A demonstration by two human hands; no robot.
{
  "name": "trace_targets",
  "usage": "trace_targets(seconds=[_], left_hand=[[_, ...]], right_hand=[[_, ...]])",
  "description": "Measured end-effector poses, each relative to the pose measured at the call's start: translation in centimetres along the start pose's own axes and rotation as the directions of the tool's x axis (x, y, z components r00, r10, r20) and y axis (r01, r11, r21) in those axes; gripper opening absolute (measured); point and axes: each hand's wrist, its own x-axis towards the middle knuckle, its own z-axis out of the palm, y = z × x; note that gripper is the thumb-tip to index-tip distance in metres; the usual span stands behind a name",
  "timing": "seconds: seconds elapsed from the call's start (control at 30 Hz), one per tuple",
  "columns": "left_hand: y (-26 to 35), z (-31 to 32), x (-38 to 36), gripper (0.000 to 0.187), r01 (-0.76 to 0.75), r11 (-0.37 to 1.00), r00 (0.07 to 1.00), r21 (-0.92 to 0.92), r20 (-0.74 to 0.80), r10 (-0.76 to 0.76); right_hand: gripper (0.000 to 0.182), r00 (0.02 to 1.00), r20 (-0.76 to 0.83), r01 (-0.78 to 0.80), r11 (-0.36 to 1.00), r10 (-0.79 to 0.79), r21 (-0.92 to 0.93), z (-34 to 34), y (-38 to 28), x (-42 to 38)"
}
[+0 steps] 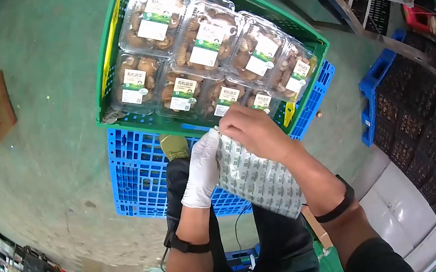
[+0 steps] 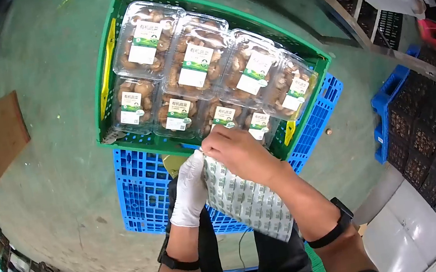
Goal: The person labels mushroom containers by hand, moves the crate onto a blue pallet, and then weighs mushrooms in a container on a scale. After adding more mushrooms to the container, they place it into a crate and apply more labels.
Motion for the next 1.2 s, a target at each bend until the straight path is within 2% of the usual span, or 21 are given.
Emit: trace_targets(seconds=[0.03, 0.07, 0.1, 0.13, 0.17, 0.2, 0.27, 0.33, 0.37, 0.43, 0.5, 0.57, 0.63, 0.77, 0.87, 0.93, 0.97, 1.03, 1.13, 1.17, 1.2], left_hand=[[0.0, 0.2, -0.1, 0.031, -0.001, 0.998, 1.0, -0.066, -0.002, 0.001], [0.0, 0.1, -0.1, 0.031, -0.001, 0.998, 1.0, -0.069, -0.004, 0.001], [-0.1, 0.0, -0.1, 0.031, 0.044, 0.98, 0.999, -0.193, -0.001, -0.045], [-0.2, -0.2, 0.1, 0.03, 0.087, 0.945, 0.996, -0.315, 0.008, -0.089], [-0.4, -0.6, 0.2, 0.03, 0.086, 0.944, 0.996, -0.319, 0.006, -0.089], [-0.6, -1.1, 0.4, 0.03, 0.055, 0.973, 0.998, -0.225, -0.004, -0.057], [-0.8, -1.5, 0.8, 0.03, 0.021, 0.991, 1.0, -0.133, -0.01, -0.022], [-0.8, -1.4, 1.1, 0.03, -0.064, 0.998, 0.989, -0.023, -0.134, 0.06], [-0.6, -1.5, 1.2, 0.03, -0.071, 0.997, 0.989, -0.025, -0.131, 0.067], [-0.3, -1.7, 1.3, 0.033, -0.098, 0.98, 0.971, 0.174, -0.201, 0.132], [-0.4, -2.2, 1.6, 0.034, -0.131, 0.973, 0.958, 0.189, -0.228, 0.174], [0.3, -2.0, 1.7, 0.035, -0.18, 0.964, 0.935, 0.197, -0.272, 0.23], [0.4, -2.3, 1.8, 0.035, -0.176, 0.967, 0.932, 0.183, -0.287, 0.224], [1.7, -2.2, 1.5, 0.035, -0.125, 0.978, 0.935, 0.169, -0.311, 0.173], [1.5, -2.6, 1.6, 0.035, -0.128, 0.975, 0.938, 0.184, -0.297, 0.179], [1.6, -2.6, 1.5, 0.035, -0.141, 0.973, 0.94, 0.182, -0.283, 0.189], [1.9, -2.5, 1.4, 0.035, -0.128, 0.972, 0.939, 0.198, -0.29, 0.183], [2.1, -2.4, 1.5, 0.036, -0.125, 0.97, 0.937, 0.211, -0.297, 0.185], [2.0, -2.6, 1.8, 0.036, -0.206, 0.959, 0.914, 0.196, -0.311, 0.26], [2.3, -2.6, 1.8, 0.036, -0.207, 0.96, 0.908, 0.19, -0.327, 0.261], [2.5, -2.7, 1.7, 0.036, -0.206, 0.961, 0.903, 0.183, -0.343, 0.259]], right_hand=[[0.012, 1.0, 0.004, 0.001, 1.0, -0.001, 0.002, 0.2, 0.2, -0.3], [0.011, 0.992, -0.014, -0.118, 0.978, 0.122, 0.173, 0.4, 0.4, -0.5], [0.01, 0.97, -0.01, -0.227, 0.913, 0.245, 0.339, 0.5, 0.6, -0.7], [0.01, 0.97, -0.006, -0.227, 0.914, 0.243, 0.337, 0.4, 0.7, -0.8], [0.008, 0.94, -0.025, -0.281, 0.816, 0.339, 0.506, 0.4, 0.5, -0.7], [0.007, 0.901, -0.025, -0.311, 0.685, 0.434, 0.658, 0.1, 0.3, -0.6], [0.007, 0.889, -0.049, -0.309, 0.677, 0.455, 0.668, -0.1, 0.5, 0.5], [0.008, 0.779, -0.198, -0.231, 0.566, 0.595, 0.791, 0.4, 1.2, 2.0], [0.013, 0.745, -0.25, -0.185, 0.551, 0.619, 0.814, 0.8, 1.8, 2.8], [0.017, 0.716, -0.313, -0.133, 0.561, 0.625, 0.817, 1.0, 2.4, 4.9], [0.032, 0.639, -0.371, -0.098, 0.549, 0.674, 0.83, 1.2, 3.7, 6.7], [0.034, 0.613, -0.438, -0.077, 0.602, 0.658, 0.795, 1.6, 5.1, 8.1], [0.037, 0.569, -0.527, -0.083, 0.682, 0.631, 0.727, 2.1, 6.3, 8.8], [0.037, 0.521, -0.57, -0.128, 0.718, 0.635, 0.684, 3.0, 7.5, 9.6], [0.036, 0.52, -0.67, -0.127, 0.823, 0.53, 0.553, 3.5, 8.3, 10.3], [0.035, 0.528, -0.719, -0.305, 0.891, 0.453, 0.337, 3.7, 8.6, 10.5], [0.035, 0.528, -0.72, -0.305, 0.892, 0.45, 0.334, 3.7, 8.4, 10.5], [0.033, 0.514, -0.784, -0.408, 0.903, 0.348, 0.134, 3.8, 7.8, 10.3], [0.033, 0.445, -0.803, -0.338, 0.904, 0.397, 0.26, 2.9, 6.8, 10.4], [0.024, 0.445, -0.825, -0.241, 0.934, 0.348, 0.264, 2.8, 6.2, 11.0], [0.024, 0.448, -0.824, -0.241, 0.935, 0.346, 0.261, 2.6, 5.6, 11.7]])
